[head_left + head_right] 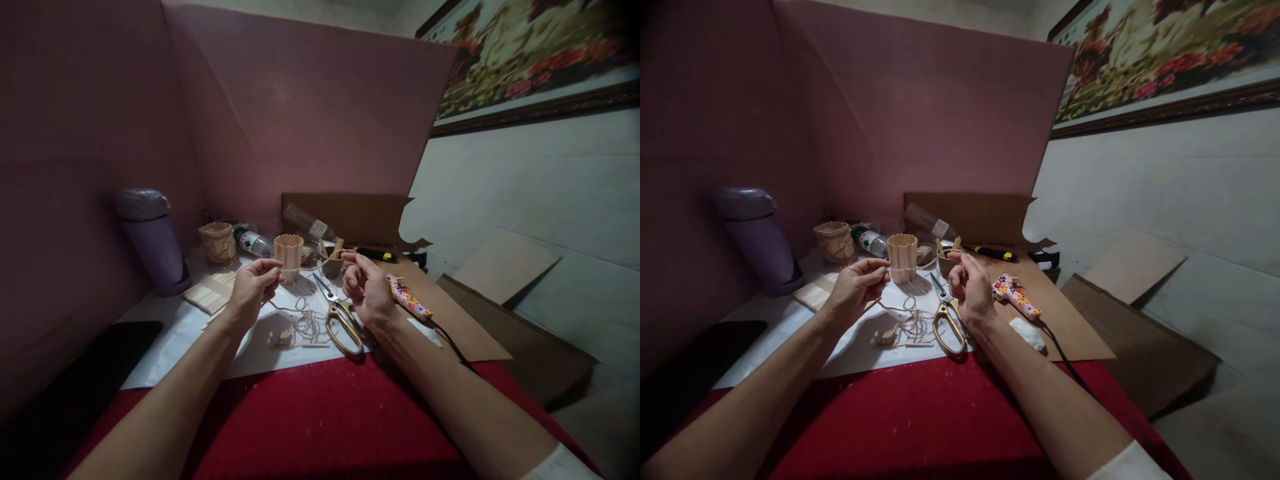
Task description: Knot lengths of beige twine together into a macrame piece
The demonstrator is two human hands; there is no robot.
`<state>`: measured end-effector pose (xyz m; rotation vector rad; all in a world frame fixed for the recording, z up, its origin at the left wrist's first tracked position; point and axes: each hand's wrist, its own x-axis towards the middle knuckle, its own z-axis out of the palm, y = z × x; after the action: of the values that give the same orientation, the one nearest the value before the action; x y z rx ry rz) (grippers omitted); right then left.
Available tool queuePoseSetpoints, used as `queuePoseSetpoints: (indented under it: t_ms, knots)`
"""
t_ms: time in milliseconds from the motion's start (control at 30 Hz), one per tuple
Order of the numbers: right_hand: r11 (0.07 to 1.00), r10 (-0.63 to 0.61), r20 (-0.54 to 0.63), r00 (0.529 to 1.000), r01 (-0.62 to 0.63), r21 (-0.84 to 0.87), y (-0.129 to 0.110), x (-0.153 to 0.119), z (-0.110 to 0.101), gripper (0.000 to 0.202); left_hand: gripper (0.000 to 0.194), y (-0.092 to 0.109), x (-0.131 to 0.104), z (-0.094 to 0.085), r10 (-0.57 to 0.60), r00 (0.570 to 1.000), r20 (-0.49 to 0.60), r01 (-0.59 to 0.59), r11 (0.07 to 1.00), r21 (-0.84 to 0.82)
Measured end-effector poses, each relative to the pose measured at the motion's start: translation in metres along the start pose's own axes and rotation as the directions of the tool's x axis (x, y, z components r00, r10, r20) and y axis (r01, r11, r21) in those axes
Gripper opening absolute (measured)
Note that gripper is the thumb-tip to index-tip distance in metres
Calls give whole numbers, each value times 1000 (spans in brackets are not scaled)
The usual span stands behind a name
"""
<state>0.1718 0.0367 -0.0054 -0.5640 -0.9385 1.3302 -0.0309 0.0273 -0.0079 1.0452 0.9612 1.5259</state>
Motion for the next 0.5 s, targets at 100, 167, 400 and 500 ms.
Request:
queuePoseSetpoints:
  t_ms: [100, 167, 400, 500]
  knots:
    - [1000, -8, 49, 999, 8, 4, -5, 1, 0, 19, 21, 1, -2, 4, 42, 999, -25, -39, 994, 105]
    - [1000, -28, 72, 997, 27, 10, -9, 1, 1, 21, 19, 2, -4, 7, 84, 996, -1, -82, 974, 211]
    - [993, -112, 54, 992, 113, -25, -26, 2, 0, 20, 16, 8, 1, -1, 227, 969, -95, -176, 908, 380]
    - [997, -79, -4, 997, 79, 16, -29, 6, -2, 20, 16, 12, 9, -11, 251, 918, -307, -154, 939, 307]
